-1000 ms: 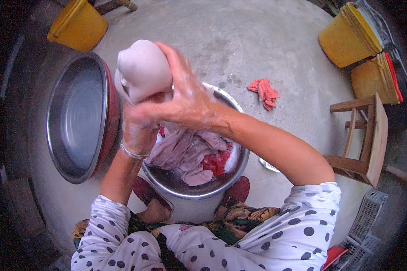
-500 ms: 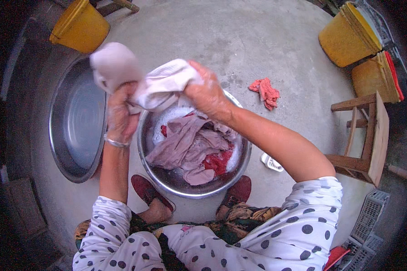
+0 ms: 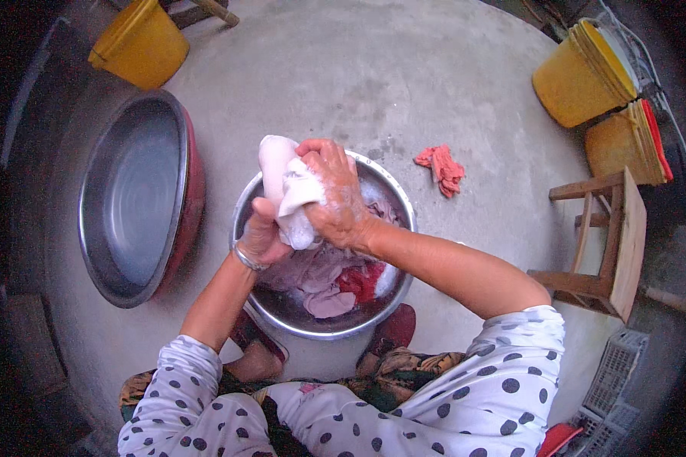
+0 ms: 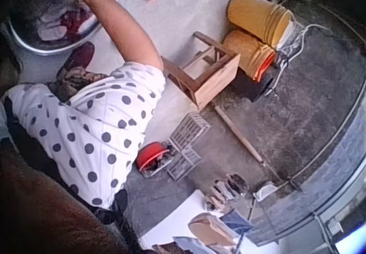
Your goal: The person sits on the floor and washes clothes by hand in a metal basin filled with soapy water. They scrub and rinse various garments, including red and light-colored items, and transfer them to a second basin.
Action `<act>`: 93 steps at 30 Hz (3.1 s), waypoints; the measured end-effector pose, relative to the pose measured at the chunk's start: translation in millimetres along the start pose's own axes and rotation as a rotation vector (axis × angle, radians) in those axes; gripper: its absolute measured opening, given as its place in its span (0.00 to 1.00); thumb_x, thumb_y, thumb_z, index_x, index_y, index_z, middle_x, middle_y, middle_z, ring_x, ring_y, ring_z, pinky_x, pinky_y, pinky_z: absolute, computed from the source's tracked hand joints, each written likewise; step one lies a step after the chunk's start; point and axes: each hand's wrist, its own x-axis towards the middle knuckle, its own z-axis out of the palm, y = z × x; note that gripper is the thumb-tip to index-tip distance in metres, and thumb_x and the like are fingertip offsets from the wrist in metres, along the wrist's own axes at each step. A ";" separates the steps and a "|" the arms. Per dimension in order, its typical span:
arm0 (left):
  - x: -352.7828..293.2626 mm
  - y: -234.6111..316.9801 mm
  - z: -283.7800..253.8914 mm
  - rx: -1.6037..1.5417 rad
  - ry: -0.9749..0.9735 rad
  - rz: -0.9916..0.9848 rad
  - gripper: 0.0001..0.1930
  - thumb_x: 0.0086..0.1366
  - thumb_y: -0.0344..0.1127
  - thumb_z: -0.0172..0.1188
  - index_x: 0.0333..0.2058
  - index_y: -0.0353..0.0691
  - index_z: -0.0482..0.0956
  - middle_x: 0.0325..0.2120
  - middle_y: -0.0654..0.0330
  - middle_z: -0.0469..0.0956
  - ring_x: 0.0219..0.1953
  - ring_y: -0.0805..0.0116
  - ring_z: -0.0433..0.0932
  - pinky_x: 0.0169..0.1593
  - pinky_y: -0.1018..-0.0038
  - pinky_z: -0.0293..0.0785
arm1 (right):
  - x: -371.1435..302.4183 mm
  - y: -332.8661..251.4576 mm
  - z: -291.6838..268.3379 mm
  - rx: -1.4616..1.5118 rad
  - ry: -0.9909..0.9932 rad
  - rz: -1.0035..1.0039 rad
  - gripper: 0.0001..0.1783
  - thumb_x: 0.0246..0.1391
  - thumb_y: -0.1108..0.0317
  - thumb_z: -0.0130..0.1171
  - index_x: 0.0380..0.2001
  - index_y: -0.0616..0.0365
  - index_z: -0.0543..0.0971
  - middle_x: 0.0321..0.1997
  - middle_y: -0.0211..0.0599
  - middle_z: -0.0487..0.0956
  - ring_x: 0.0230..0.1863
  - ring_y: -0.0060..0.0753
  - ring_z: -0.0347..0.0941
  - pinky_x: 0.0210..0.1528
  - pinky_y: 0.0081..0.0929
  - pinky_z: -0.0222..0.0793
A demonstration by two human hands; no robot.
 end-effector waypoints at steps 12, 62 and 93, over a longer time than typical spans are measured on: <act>-0.3 -31.4 29.0 -0.479 -0.224 -0.196 0.24 0.46 0.36 0.60 0.44 0.39 0.67 0.30 0.61 0.68 0.28 0.71 0.68 0.32 0.68 0.72 | -1.4 44.4 -51.5 1.108 -0.264 0.502 0.56 0.34 0.38 0.63 0.61 0.52 0.50 0.59 0.46 0.59 0.59 0.47 0.56 0.60 0.42 0.53; 48.7 -46.0 4.1 0.691 0.233 0.276 0.37 0.50 0.36 0.64 0.55 0.36 0.52 0.46 0.56 0.65 0.48 0.66 0.67 0.49 0.71 0.68 | -21.4 20.5 -14.0 0.430 -0.054 0.423 0.50 0.33 0.54 0.68 0.58 0.53 0.54 0.49 0.44 0.65 0.52 0.40 0.62 0.53 0.32 0.60; -17.5 -19.6 -66.1 1.295 -0.026 -0.189 0.19 0.43 0.25 0.51 0.39 0.34 0.71 0.32 0.56 0.74 0.38 0.69 0.72 0.43 0.73 0.67 | -41.2 98.0 -31.7 -0.123 -0.528 -0.123 0.28 0.40 0.58 0.60 0.46 0.57 0.70 0.51 0.44 0.68 0.54 0.47 0.61 0.56 0.40 0.56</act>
